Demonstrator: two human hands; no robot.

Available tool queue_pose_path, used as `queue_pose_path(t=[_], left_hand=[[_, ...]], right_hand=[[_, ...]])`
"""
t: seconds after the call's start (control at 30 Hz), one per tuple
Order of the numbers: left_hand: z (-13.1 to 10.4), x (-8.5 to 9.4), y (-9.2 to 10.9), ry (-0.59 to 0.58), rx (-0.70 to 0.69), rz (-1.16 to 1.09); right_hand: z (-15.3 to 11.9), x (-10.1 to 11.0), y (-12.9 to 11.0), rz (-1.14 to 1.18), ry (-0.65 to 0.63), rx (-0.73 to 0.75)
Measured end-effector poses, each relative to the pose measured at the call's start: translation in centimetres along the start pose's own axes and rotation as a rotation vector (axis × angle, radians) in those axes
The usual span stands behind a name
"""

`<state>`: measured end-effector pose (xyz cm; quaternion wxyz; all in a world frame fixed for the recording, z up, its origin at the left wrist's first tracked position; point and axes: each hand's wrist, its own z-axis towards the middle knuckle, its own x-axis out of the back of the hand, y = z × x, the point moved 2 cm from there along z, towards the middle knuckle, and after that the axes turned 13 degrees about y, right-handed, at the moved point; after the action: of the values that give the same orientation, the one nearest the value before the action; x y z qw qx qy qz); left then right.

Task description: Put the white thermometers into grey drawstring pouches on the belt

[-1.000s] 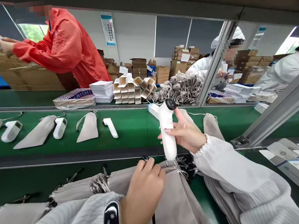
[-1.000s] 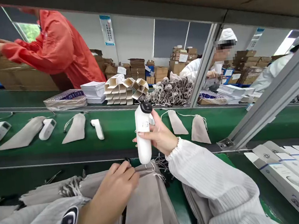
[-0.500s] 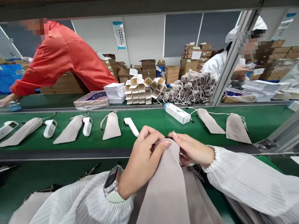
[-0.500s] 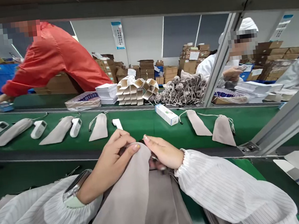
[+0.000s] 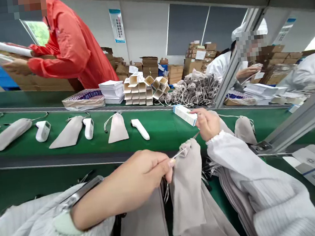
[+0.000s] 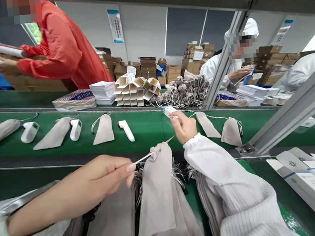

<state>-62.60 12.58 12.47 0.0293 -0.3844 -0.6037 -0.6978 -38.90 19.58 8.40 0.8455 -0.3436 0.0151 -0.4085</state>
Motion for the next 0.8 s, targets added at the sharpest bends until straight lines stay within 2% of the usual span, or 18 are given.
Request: queue_pose_path(t=[0.03, 0.07, 0.1, 0.2, 0.23, 0.27, 0.3, 0.37, 0.4, 0.43, 0.47, 0.5, 0.6, 0.67, 0.73, 0.8], left_hand=[[-0.2, 0.0, 0.3, -0.006, 0.007, -0.096], [-0.3, 0.0, 0.5, 0.038, -0.001, -0.186], [-0.3, 0.0, 0.7, 0.103, -0.027, -0.256], [0.0, -0.3, 0.8, 0.246, -0.174, -0.304], [0.1, -0.6, 0.7, 0.254, -0.224, -0.281], [0.1, -1.0, 0.6, 0.247, -0.27, -0.244], [0.1, -1.6, 0.4, 0.225, -0.319, -0.191], [-0.1, -3.0, -0.3, 0.192, -0.427, -0.028], [-0.3, -3.9, -0.8, 0.187, -0.475, 0.08], [-0.4, -4.8, -1.5, 0.184, -0.509, 0.204], [-0.5, -5.7, -2.2, 0.177, -0.53, 0.335], [-0.5, -6.6, -2.9, 0.16, -0.547, 0.459], [-0.3, -8.5, -4.4, 0.166, -0.558, 0.649], [0.2, -8.7, -5.0, 0.304, -0.546, 0.639], [0.9, -8.6, -5.3, 0.423, -0.547, 0.622], [1.4, -8.5, -5.4, 0.432, -0.555, 0.64]], right_hand=[[0.3, -0.1, 0.1, 0.028, -0.024, -0.006], [0.2, -0.3, -0.3, 0.106, -0.113, -0.026], [-0.4, -0.8, -1.1, 0.227, -0.261, -0.064], [-3.6, -2.5, -5.1, 0.675, -0.836, -0.145], [-4.6, -2.9, -6.0, 0.762, -0.958, -0.145], [-5.1, -3.2, -6.4, 0.79, -0.992, -0.154], [-5.0, -3.5, -6.0, 0.755, -0.937, -0.187], [-3.1, -3.5, -3.2, 0.503, -0.564, -0.322], [-1.7, -3.2, -1.3, 0.323, -0.335, -0.382], [-0.2, -2.9, 0.7, 0.063, -0.19, -0.408], [1.1, -2.8, 2.4, -0.189, -0.16, -0.413], [2.2, -2.8, 3.9, -0.322, -0.149, -0.415], [3.0, -3.9, 6.3, -0.549, -0.277, -0.406], [2.1, -5.2, 6.3, -0.623, -0.344, -0.38], [1.2, -7.2, 5.2, -0.639, -0.384, -0.308], [0.6, -9.9, 3.7, -0.579, -0.452, -0.209]])
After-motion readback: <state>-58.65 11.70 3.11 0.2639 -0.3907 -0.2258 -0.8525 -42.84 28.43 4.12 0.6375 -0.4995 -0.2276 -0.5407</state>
